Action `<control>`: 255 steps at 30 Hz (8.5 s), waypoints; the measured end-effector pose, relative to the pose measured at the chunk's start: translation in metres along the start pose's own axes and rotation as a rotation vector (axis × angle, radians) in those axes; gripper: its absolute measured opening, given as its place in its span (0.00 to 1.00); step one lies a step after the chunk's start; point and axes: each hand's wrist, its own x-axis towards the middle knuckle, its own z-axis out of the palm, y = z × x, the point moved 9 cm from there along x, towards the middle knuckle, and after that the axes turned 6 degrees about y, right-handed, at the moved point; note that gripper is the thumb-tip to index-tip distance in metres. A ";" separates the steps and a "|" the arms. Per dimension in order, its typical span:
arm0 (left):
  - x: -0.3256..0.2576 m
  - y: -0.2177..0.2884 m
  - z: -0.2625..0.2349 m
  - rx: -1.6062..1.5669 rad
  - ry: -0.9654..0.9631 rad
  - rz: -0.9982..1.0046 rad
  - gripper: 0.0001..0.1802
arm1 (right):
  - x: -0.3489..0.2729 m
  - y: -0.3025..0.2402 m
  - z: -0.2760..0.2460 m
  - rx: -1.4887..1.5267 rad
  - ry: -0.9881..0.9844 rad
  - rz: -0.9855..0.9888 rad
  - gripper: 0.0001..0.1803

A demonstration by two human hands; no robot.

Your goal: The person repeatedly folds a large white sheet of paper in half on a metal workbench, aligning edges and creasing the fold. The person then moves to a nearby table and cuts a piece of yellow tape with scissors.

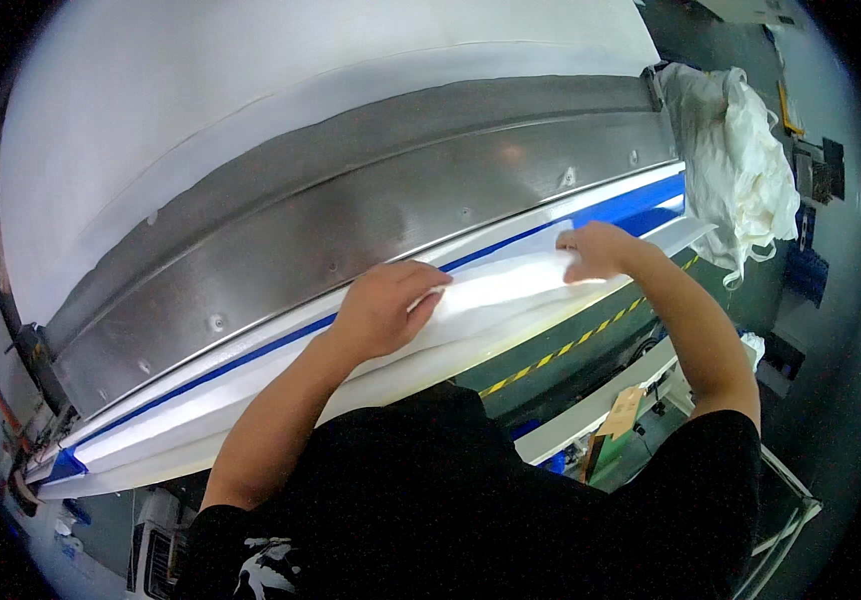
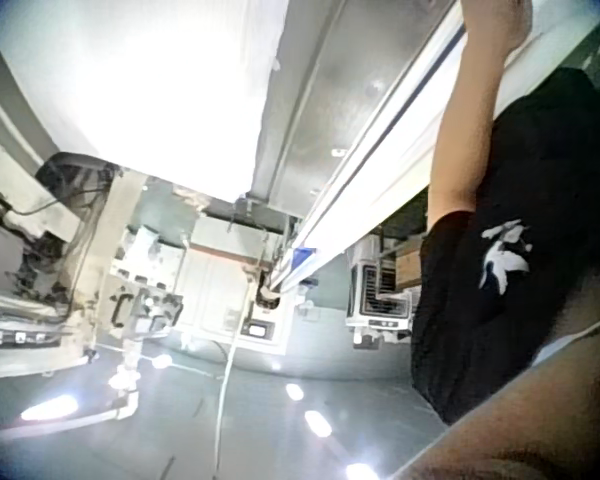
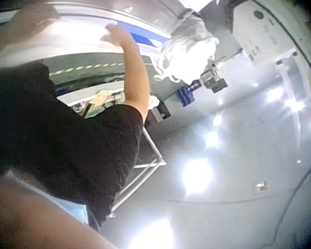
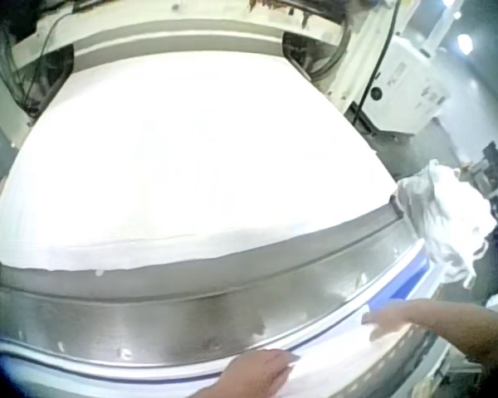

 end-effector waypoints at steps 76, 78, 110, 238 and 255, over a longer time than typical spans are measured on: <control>-0.331 -0.190 -0.554 1.449 0.345 -0.483 0.24 | 0.139 -0.567 -0.212 -0.068 1.318 -0.611 0.14; -0.315 -0.183 -0.557 1.439 0.225 -0.555 0.26 | 0.133 -0.470 -0.220 -0.113 1.313 -0.432 0.14; -0.327 -0.259 -0.610 1.507 0.115 -1.147 0.19 | 0.055 0.273 -0.237 -0.221 0.728 0.681 0.25; -0.303 -0.186 -0.416 1.035 1.096 -0.492 0.20 | 0.175 -0.700 -0.224 0.159 0.676 -0.923 0.11; -0.303 -0.189 -0.425 0.922 1.092 -0.493 0.21 | 0.237 -0.855 -0.268 0.102 0.822 -0.998 0.12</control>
